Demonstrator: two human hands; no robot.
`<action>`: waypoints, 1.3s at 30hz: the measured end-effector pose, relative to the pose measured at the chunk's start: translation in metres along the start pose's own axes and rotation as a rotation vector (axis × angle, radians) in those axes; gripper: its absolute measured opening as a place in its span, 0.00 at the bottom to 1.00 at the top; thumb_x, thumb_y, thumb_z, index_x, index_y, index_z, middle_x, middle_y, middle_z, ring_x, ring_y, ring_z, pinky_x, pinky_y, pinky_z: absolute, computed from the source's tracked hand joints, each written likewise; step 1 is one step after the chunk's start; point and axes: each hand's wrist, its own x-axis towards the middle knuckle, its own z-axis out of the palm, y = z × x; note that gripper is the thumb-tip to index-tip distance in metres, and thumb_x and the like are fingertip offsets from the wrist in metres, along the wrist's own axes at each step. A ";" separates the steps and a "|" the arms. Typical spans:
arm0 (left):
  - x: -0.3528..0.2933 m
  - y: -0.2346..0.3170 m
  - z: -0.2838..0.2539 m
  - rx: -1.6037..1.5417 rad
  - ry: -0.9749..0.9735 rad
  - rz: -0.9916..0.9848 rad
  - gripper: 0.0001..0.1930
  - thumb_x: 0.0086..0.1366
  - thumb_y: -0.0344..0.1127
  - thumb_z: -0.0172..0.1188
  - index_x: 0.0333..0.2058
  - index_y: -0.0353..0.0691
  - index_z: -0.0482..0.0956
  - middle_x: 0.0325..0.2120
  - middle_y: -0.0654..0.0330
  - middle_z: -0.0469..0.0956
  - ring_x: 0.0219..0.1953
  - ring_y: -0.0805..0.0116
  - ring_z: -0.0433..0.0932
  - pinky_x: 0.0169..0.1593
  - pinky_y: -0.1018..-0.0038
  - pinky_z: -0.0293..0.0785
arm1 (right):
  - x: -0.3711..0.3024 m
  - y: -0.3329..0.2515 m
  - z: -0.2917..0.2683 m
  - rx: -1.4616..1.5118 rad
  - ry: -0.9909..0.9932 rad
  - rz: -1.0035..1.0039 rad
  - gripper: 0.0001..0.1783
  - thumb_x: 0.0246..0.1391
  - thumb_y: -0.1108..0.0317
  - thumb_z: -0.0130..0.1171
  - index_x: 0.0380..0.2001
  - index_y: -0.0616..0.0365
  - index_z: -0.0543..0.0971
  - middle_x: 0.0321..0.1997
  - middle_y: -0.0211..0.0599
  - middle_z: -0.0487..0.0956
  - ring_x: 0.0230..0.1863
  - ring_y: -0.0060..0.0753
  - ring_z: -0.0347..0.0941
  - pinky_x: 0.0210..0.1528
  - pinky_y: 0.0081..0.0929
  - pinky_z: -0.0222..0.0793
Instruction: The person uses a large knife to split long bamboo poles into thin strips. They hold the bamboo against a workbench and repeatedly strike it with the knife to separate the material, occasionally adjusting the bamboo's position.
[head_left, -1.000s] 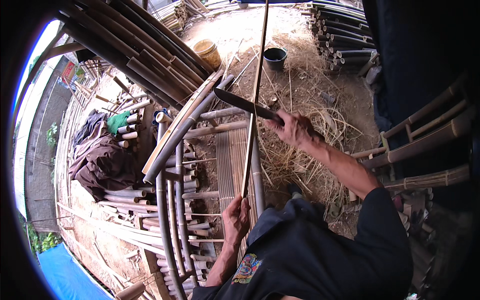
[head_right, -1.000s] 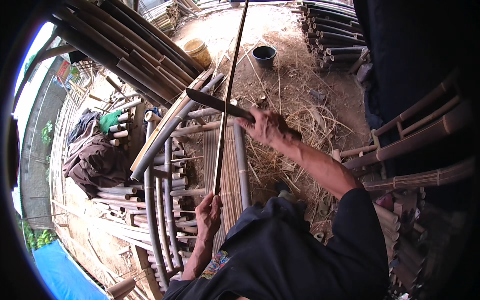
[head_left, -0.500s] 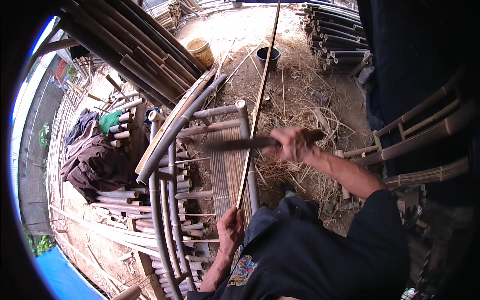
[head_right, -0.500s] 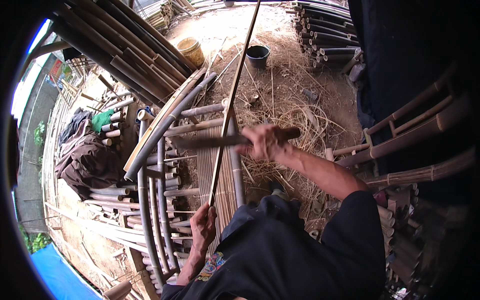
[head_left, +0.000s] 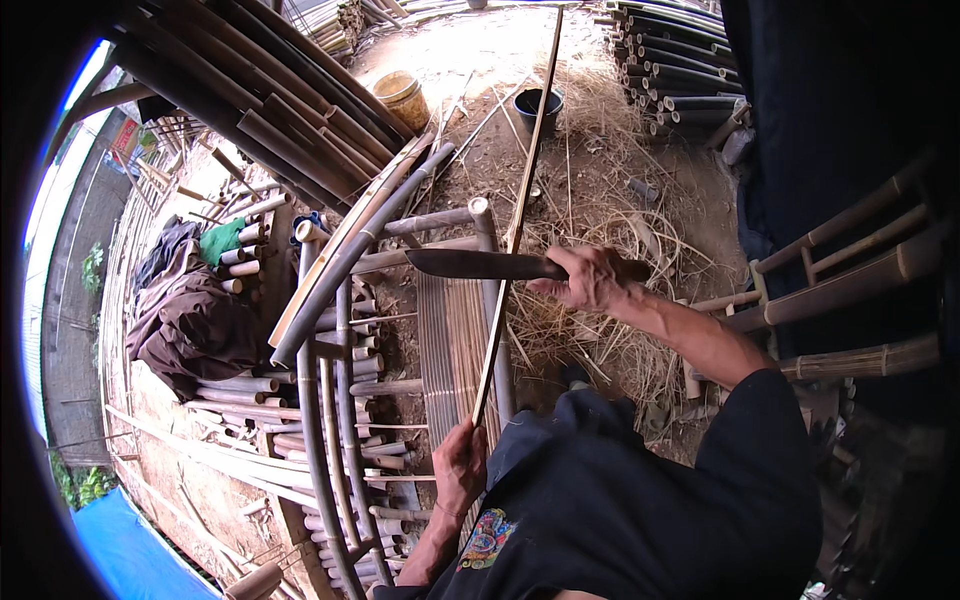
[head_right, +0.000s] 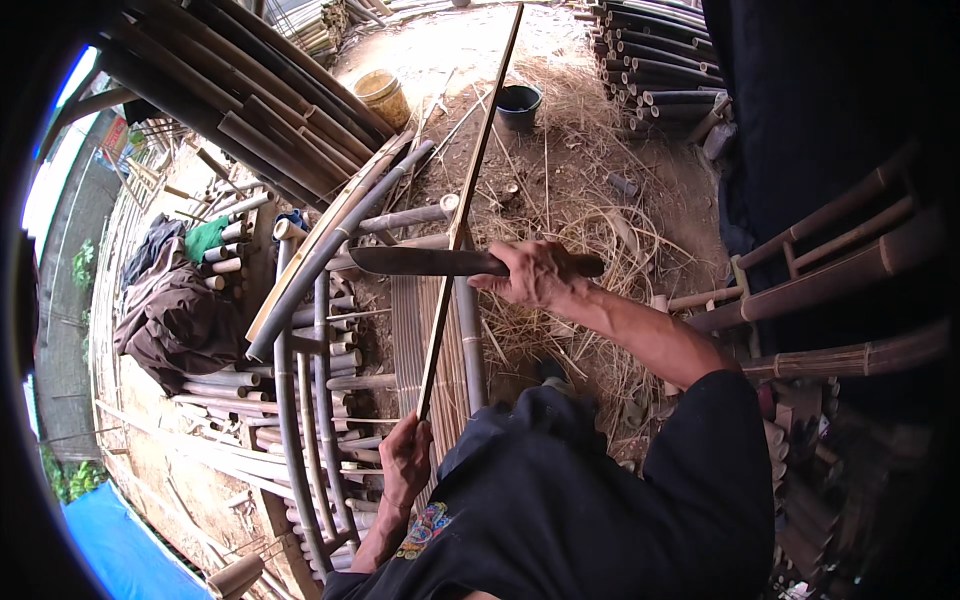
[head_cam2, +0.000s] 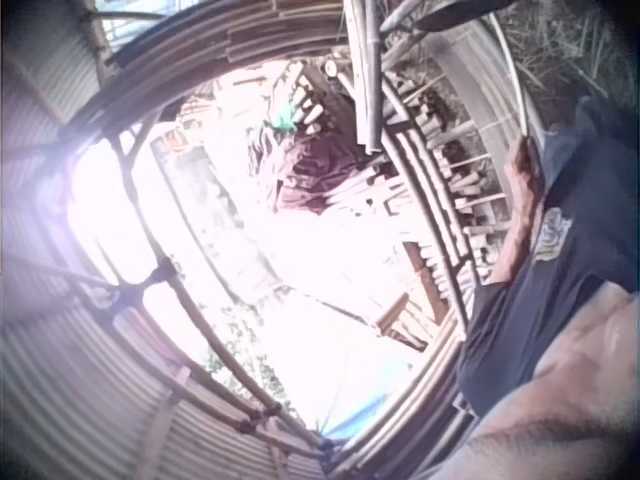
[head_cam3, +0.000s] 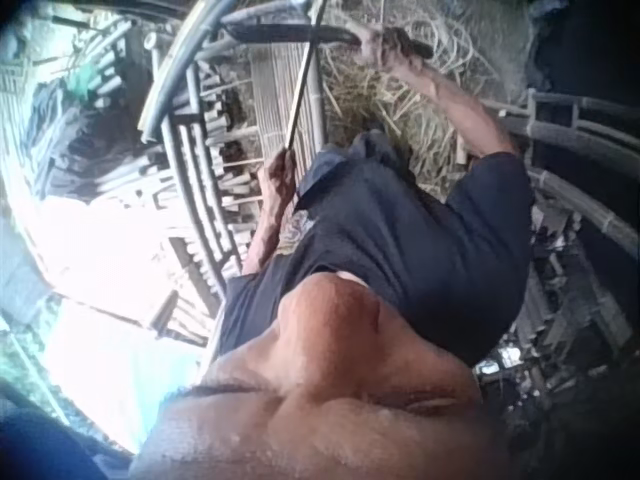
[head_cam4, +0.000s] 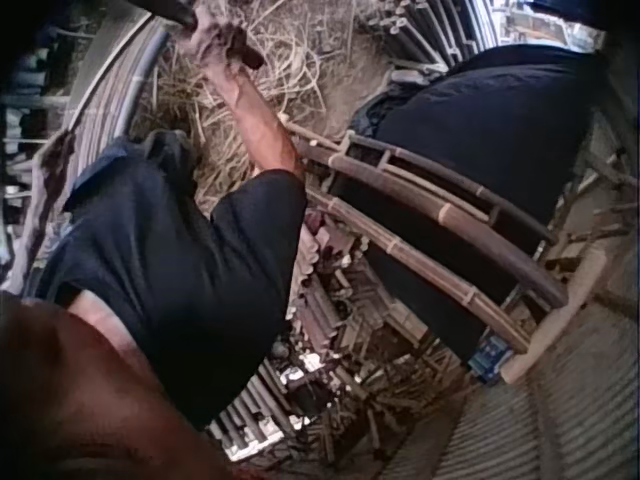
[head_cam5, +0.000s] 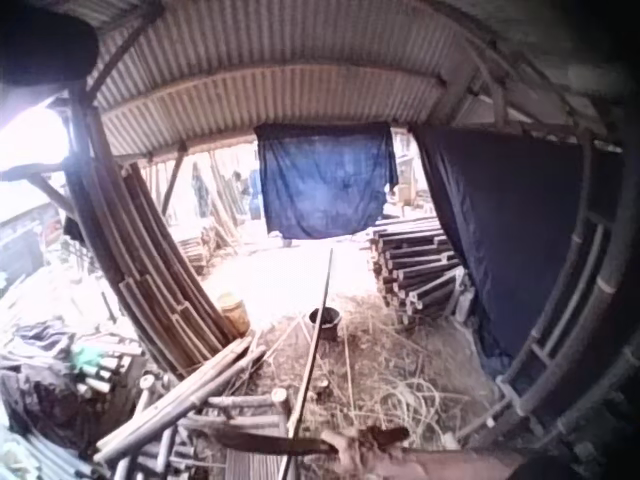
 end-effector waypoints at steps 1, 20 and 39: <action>0.002 0.003 0.004 0.004 0.006 -0.002 0.11 0.63 0.26 0.56 0.44 0.31 0.76 0.23 0.53 0.73 0.24 0.71 0.72 0.29 0.75 0.69 | 0.003 0.015 0.002 0.057 -0.008 0.136 0.35 0.57 0.28 0.37 0.21 0.50 0.68 0.10 0.25 0.66 0.07 0.19 0.59 0.08 0.25 0.60; -0.096 -0.020 0.049 0.381 0.079 -0.131 0.12 0.65 0.37 0.52 0.30 0.35 0.78 0.18 0.50 0.73 0.21 0.55 0.76 0.26 0.64 0.70 | 0.054 0.323 -0.069 0.100 -0.020 0.565 0.43 0.51 0.22 0.38 0.26 0.56 0.77 0.14 0.29 0.68 0.18 0.28 0.67 0.21 0.32 0.62; 0.143 0.131 0.142 -0.432 0.045 -0.194 0.20 0.70 0.43 0.52 0.51 0.32 0.75 0.17 0.70 0.67 0.19 0.85 0.62 0.22 0.83 0.58 | -0.006 0.104 -0.048 0.279 -0.034 -0.080 0.34 0.56 0.30 0.42 0.24 0.53 0.71 0.14 0.30 0.70 0.12 0.28 0.68 0.14 0.32 0.69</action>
